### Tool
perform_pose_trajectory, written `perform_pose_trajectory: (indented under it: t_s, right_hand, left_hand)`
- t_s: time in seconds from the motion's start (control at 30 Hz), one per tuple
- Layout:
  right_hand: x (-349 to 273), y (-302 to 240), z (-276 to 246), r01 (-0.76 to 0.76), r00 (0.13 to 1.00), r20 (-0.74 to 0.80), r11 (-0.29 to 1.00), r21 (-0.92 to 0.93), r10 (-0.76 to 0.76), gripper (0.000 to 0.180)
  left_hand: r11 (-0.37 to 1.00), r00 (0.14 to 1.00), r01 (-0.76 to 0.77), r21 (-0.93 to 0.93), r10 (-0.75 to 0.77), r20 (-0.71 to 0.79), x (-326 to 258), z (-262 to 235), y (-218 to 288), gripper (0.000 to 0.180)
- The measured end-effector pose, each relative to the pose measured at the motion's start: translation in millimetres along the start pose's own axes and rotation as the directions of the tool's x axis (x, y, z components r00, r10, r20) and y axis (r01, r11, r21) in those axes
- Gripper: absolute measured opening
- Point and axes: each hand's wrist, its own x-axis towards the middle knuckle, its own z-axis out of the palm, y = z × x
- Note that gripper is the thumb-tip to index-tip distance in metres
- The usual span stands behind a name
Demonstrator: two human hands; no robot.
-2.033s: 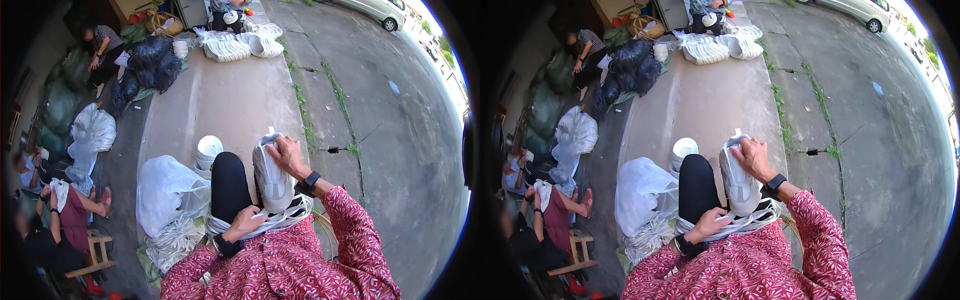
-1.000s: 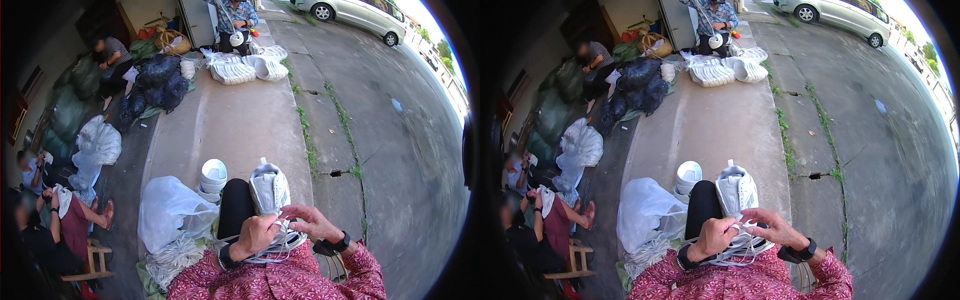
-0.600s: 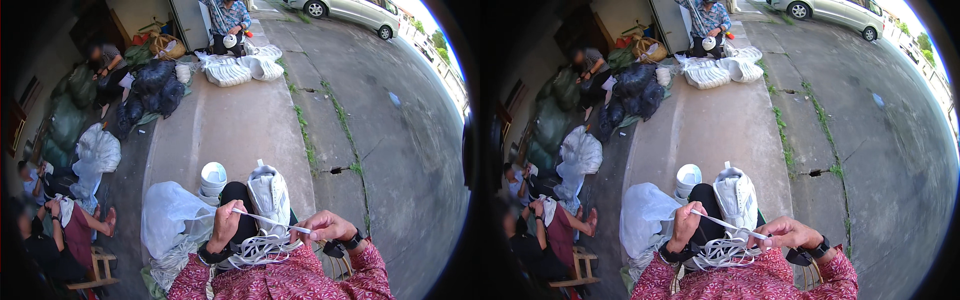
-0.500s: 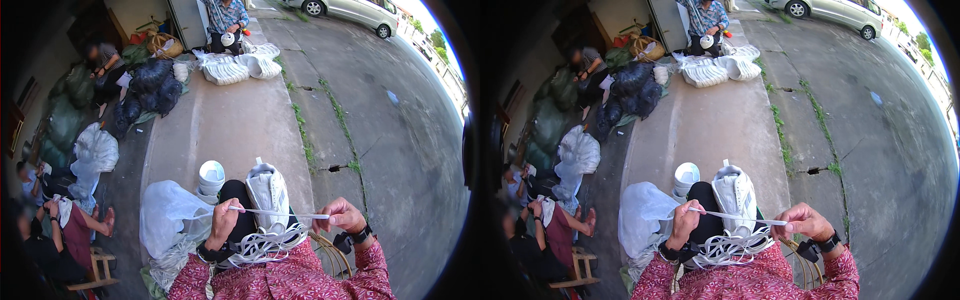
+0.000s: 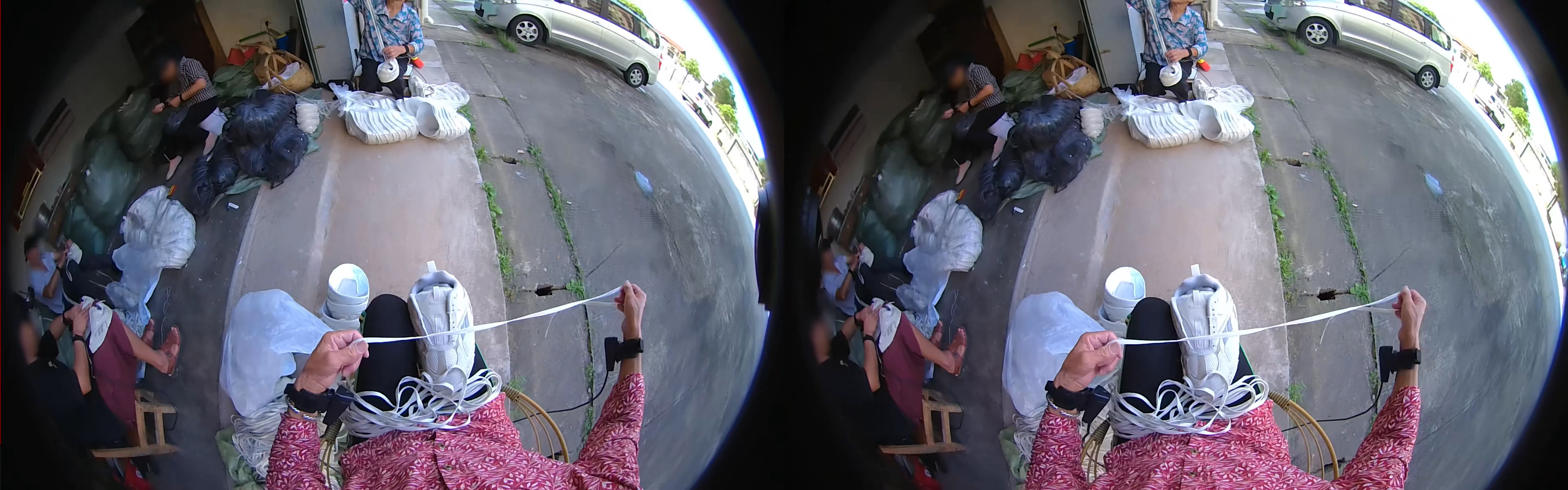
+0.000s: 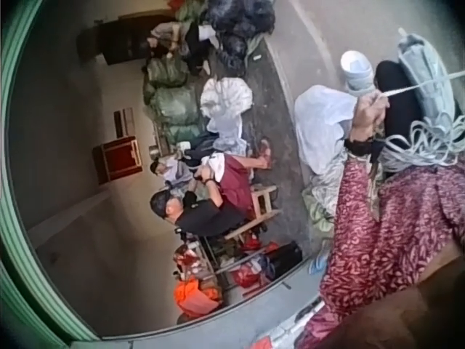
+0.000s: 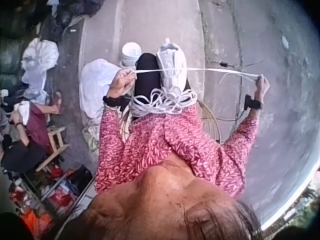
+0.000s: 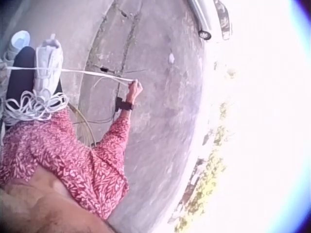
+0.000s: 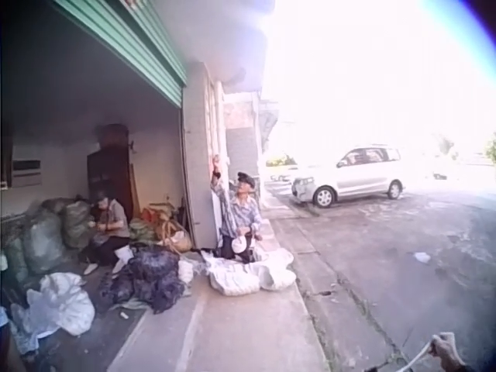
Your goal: The recorder is threading and lacing white shoe components together using white cord.
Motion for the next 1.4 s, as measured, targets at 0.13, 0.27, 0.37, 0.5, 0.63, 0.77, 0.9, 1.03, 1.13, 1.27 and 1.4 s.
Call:
perform_pose_trajectory:
  t_s: [0.13,0.27,0.37,0.5,0.63,0.77,0.9,1.03,1.13,1.27,1.4]
  right_hand:
    - [-48,-9,86,0.616,0.787,0.224,0.714,-0.334,-0.574,0.035]
    - [-186,-106,179,0.376,0.415,0.805,0.886,0.272,-0.423,0.039]
    - [-217,-125,191,0.329,-0.004,0.926,0.875,0.357,-0.376,0.03]
    - [-179,-107,178,0.126,0.28,0.931,0.971,0.204,-0.233,0.027]
    - [-100,-45,160,0.252,0.72,0.658,0.966,0.051,-0.222,0.029]
    - [-88,-23,144,0.629,0.749,0.56,0.645,-0.434,-0.354,0.023]
    - [-193,-90,193,0.44,0.482,0.769,0.875,0.201,-0.419,0.026]
    - [-216,-108,197,0.264,0.127,0.953,0.936,0.234,-0.275,0.017]
    - [-175,-82,188,0.121,0.383,0.904,0.981,0.151,-0.187,0.014]
    - [-146,-61,179,-0.041,0.581,0.796,0.971,0.235,-0.169,0.011]
    - [-114,-28,159,0.037,0.748,0.652,0.988,0.147,-0.125,0.009]
  left_hand:
    - [1.0,0.999,0.027,-0.011,-0.027,0.044,15,42,10,0.024]
    - [0.938,0.974,-0.123,0.325,0.051,0.222,33,88,-11,0.022]
    - [0.971,0.969,-0.112,0.213,0.059,0.241,38,96,-12,0.021]
    - [0.996,0.98,0.0,0.091,-0.018,0.2,25,72,6,0.022]
    - [0.996,0.995,0.022,0.089,-0.03,0.092,9,42,6,0.028]
    - [0.997,0.996,0.062,0.034,-0.064,0.063,16,40,-8,0.026]
    - [0.962,0.994,-0.044,0.269,0.016,0.104,43,77,-31,0.024]
    - [0.965,0.991,-0.001,0.261,-0.034,0.132,48,88,-22,0.023]
    - [0.974,0.983,0.078,0.212,-0.111,0.148,39,72,-12,0.021]
    - [0.976,0.984,0.164,0.14,-0.172,0.049,24,46,-18,0.021]
    - [0.975,0.983,0.158,0.156,-0.171,0.069,29,38,-25,0.022]
